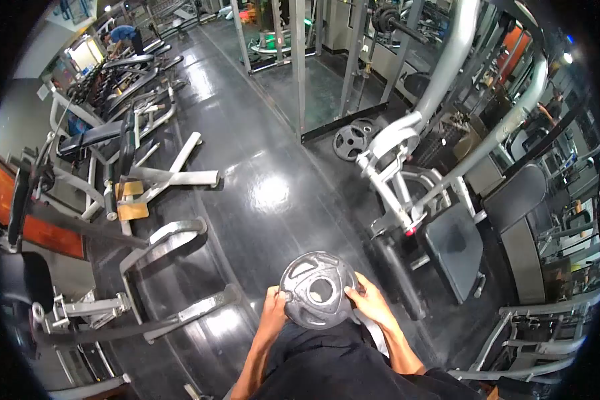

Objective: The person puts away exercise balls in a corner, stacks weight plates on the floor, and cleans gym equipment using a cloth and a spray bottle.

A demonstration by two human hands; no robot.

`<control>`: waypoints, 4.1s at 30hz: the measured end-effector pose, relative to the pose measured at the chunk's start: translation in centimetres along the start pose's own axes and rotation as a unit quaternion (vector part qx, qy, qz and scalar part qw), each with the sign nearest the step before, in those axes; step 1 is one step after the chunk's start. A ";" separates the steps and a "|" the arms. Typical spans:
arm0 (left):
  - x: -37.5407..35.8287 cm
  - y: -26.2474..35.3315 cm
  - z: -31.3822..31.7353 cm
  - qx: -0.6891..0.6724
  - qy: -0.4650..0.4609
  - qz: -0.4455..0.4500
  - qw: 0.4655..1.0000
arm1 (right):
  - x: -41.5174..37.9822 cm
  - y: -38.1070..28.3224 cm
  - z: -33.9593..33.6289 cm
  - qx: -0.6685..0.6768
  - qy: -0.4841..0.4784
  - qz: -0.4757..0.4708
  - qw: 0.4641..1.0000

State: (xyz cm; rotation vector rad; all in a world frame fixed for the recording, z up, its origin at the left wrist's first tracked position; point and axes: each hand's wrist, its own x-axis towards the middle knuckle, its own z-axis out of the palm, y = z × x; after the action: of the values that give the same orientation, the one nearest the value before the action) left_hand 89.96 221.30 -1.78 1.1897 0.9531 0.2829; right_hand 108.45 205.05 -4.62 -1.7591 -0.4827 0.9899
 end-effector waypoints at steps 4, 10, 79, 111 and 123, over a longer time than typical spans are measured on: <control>6.6 3.2 -0.3 -0.015 0.007 -0.016 1.000 | 6.4 -2.8 -0.3 0.048 -0.033 0.035 0.998; 18.3 5.8 -2.0 -0.023 -0.037 -0.045 0.998 | 16.7 -3.5 0.9 -0.006 0.061 0.099 0.993; 126.6 -23.4 19.7 0.521 -0.275 -0.232 0.773 | 106.3 38.9 -5.9 0.226 0.360 0.443 0.789; 95.0 3.3 14.6 0.273 -0.573 -0.156 0.757 | 79.0 8.3 2.5 0.618 0.704 -0.001 0.350; 77.3 10.0 16.0 0.378 -0.764 -0.138 0.504 | 63.3 -1.1 12.2 0.592 0.795 -0.134 0.006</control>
State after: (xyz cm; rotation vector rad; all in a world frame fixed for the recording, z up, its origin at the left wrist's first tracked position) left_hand 150.96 264.51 -29.11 1.3980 -0.5001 -1.4671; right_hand 135.60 257.48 -30.50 -0.0083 1.2458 -1.1978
